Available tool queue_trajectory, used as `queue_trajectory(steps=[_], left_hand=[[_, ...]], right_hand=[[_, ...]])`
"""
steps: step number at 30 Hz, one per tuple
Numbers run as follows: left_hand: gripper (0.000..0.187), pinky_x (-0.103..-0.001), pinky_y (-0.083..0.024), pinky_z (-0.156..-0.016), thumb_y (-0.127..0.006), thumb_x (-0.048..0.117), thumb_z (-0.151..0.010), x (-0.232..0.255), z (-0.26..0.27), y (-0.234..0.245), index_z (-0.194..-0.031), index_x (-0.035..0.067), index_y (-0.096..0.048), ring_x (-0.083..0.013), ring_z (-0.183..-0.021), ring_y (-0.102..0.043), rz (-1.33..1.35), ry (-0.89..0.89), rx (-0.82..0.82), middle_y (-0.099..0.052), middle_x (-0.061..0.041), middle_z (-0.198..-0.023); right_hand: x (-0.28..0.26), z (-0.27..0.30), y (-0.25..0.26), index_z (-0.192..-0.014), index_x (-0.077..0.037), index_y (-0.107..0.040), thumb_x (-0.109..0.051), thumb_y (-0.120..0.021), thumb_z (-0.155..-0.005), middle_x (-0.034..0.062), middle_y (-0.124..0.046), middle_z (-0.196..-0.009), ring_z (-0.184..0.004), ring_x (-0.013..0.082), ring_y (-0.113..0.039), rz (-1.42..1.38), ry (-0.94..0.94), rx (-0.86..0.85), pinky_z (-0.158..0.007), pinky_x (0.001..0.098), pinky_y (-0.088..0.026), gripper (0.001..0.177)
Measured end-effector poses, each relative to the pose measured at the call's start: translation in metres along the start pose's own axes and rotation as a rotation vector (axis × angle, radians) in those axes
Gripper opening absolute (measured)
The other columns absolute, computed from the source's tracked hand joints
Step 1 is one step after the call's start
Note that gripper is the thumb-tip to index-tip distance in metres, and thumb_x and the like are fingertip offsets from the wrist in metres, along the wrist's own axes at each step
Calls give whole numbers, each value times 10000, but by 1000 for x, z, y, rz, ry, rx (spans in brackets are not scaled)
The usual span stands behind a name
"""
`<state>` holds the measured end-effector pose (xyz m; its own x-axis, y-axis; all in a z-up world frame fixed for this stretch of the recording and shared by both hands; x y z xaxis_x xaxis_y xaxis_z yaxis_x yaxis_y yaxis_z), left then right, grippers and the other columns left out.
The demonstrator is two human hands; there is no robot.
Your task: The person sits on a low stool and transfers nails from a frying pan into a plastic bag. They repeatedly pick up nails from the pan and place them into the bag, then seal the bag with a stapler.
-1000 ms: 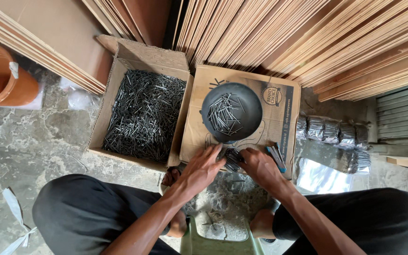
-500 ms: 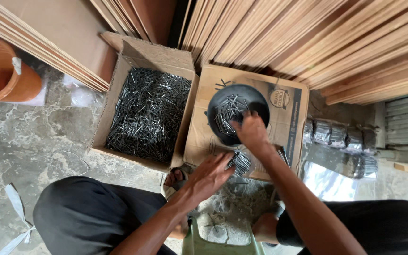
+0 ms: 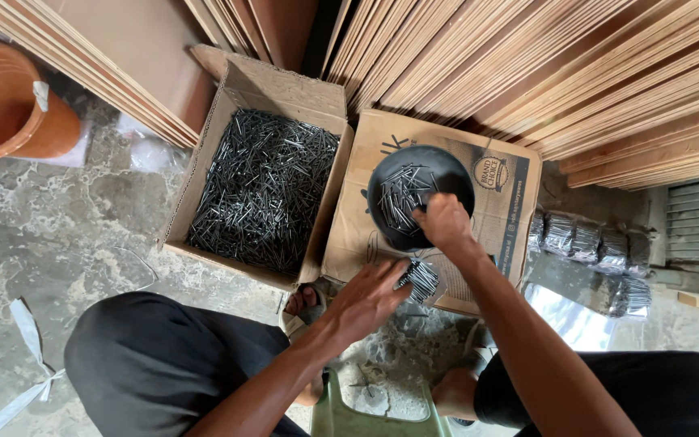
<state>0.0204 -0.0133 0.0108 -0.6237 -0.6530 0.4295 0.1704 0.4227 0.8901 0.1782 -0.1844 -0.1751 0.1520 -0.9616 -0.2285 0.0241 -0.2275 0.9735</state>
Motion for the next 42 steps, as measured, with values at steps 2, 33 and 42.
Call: queue_trajectory(steps=[2,33,42], left_hand=[[239,-388,-418,-647,-527,3,-795,0,2,4,-1007,103,-572,-280,-861,-492,-5,-4,7,-472,-142,-1069],[98,-348,-422,-615,-522,69,-812,-12,2,-23,-875,118,-579,-239,-773,-512,-57,-33,-4,-507,-86,-841],[101,-354,-429,-633,-551,55,-806,-14,-6,-19,-887,89,-602,-254,-791,-509,-38,-1,-13,-501,-104,-869]], right_hand=[[-5,-1,25,-747,-115,-592,-416,-686,-688,94,-625,-674,-676,335,-654,-24,-49,-87,-557,420,-545,320],[-31,130,166,-935,-209,-701,-441,-603,-777,77,-698,-859,-867,288,-646,-362,-245,-487,-783,418,-518,298],[-41,141,159,-932,-60,-668,-159,-587,-841,151,-676,-770,-720,334,-662,-435,-24,-390,-592,458,-560,157]])
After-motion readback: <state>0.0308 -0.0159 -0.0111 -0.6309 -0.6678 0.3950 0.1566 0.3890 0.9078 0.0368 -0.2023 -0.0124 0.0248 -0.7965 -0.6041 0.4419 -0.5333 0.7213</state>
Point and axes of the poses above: each hand's wrist, its own z-axis away from the middle knuckle, its own y-axis out of the back of the hand, x = y × z, the point moved 3 cm from there along -z, towards the middle knuckle
